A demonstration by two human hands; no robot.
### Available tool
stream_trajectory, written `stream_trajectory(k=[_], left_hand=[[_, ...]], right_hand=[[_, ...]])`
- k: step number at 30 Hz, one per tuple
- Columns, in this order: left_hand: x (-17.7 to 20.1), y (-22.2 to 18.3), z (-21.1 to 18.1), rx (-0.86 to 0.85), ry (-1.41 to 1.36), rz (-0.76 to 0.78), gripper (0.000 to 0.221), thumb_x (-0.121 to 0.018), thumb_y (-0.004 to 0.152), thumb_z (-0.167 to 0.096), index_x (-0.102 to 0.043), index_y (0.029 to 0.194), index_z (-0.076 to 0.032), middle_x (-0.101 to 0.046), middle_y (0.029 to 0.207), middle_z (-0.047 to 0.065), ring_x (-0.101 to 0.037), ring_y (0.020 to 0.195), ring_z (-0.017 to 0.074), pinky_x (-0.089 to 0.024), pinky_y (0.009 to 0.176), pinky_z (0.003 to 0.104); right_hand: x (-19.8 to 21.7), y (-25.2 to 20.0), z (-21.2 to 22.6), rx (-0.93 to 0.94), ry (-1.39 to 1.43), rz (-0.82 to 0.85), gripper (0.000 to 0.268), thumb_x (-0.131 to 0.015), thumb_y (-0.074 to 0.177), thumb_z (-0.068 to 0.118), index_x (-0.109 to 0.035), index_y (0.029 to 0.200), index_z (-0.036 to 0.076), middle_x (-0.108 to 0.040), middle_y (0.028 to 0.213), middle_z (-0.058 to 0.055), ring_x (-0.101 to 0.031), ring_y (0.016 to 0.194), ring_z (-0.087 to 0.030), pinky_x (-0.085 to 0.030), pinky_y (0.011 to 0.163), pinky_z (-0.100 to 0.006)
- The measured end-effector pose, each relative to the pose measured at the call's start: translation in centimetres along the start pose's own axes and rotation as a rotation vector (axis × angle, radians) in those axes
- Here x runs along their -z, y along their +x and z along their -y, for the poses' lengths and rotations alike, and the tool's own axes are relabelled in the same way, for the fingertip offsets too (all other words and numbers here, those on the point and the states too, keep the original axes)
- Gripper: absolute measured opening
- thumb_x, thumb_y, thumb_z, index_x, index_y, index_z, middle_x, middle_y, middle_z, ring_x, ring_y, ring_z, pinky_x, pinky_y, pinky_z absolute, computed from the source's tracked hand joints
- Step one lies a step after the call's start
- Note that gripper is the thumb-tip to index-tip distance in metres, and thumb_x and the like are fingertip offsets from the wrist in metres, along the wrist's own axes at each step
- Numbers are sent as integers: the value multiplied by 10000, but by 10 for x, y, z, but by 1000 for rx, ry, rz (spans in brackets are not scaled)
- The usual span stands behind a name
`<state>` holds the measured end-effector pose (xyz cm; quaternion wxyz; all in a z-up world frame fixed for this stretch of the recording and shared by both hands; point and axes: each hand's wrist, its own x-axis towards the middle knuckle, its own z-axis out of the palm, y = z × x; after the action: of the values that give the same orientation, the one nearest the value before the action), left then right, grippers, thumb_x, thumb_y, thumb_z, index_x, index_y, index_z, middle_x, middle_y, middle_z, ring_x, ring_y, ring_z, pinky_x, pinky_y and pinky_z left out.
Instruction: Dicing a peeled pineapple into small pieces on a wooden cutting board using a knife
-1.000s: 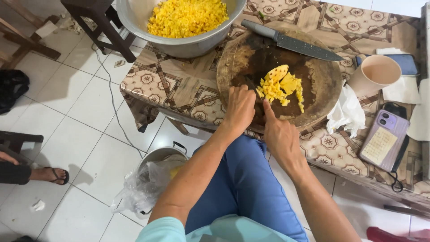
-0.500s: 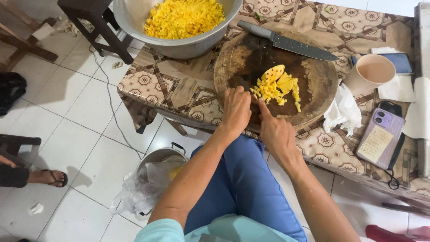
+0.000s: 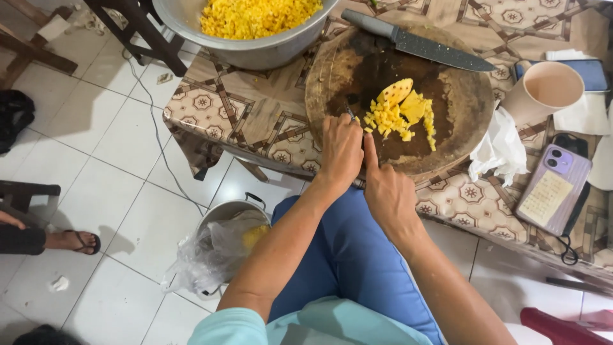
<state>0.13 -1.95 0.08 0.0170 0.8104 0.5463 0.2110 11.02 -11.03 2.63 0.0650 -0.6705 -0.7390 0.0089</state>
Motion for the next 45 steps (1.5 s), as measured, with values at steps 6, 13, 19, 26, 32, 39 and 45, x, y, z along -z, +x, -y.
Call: stream_trajectory(k=[6,13,19,26,32,39,45], left_hand=[[27,-8,-10,21,-31,0,188,-802,715,94,-658,834,71,-633,912,207,-673,886,374,-387,1118,523],[5,-3,1,-27,-5,-14,221,-834,683,84,-672,825,35,-635,905,182,-680,894,364,-391,1083,516],[-2,1,4,-41,24,-15,266,-871,660,46,-672,833,10,-635,897,151,-696,896,337,-398,1079,496],[4,11,13,-38,-13,-3,237,-821,709,75,-693,898,10,-627,908,133,-671,890,340,-407,1019,486],[-5,53,4,-177,-65,-86,378,-826,715,15,-696,1050,-99,-613,955,64,-631,987,285,-245,1147,605],[-11,92,-61,-361,68,155,530,-794,771,57,-743,1217,-224,-737,1154,34,-608,1173,259,40,1162,806],[-25,100,-51,-511,53,107,281,-825,730,48,-769,952,-114,-734,892,37,-597,1035,242,38,1204,756]], right_hand=[[14,8,-17,-109,247,26,531,-356,1037,128,-412,1563,179,-618,548,-92,-580,411,-221,-504,415,-342],[26,-17,-11,-47,190,32,585,-347,1003,94,-389,1574,211,-616,587,-67,-593,443,-204,-517,440,-326],[0,-2,-11,-9,126,61,693,-394,935,55,-300,1605,206,-617,629,-130,-648,527,-302,-507,493,-465],[7,8,-26,-89,307,35,526,-385,1027,251,-412,1551,280,-682,654,-208,-693,581,-411,-550,520,-505],[31,-5,-26,-191,437,24,544,-366,1020,201,-376,1557,293,-688,677,-257,-702,638,-472,-557,590,-550],[-48,5,-25,-127,302,36,547,-426,932,257,-456,1473,335,-697,663,-172,-719,660,-432,-568,571,-579],[-19,3,-25,-123,300,74,576,-416,905,159,-464,1477,216,-708,695,-205,-727,681,-437,-570,601,-578]])
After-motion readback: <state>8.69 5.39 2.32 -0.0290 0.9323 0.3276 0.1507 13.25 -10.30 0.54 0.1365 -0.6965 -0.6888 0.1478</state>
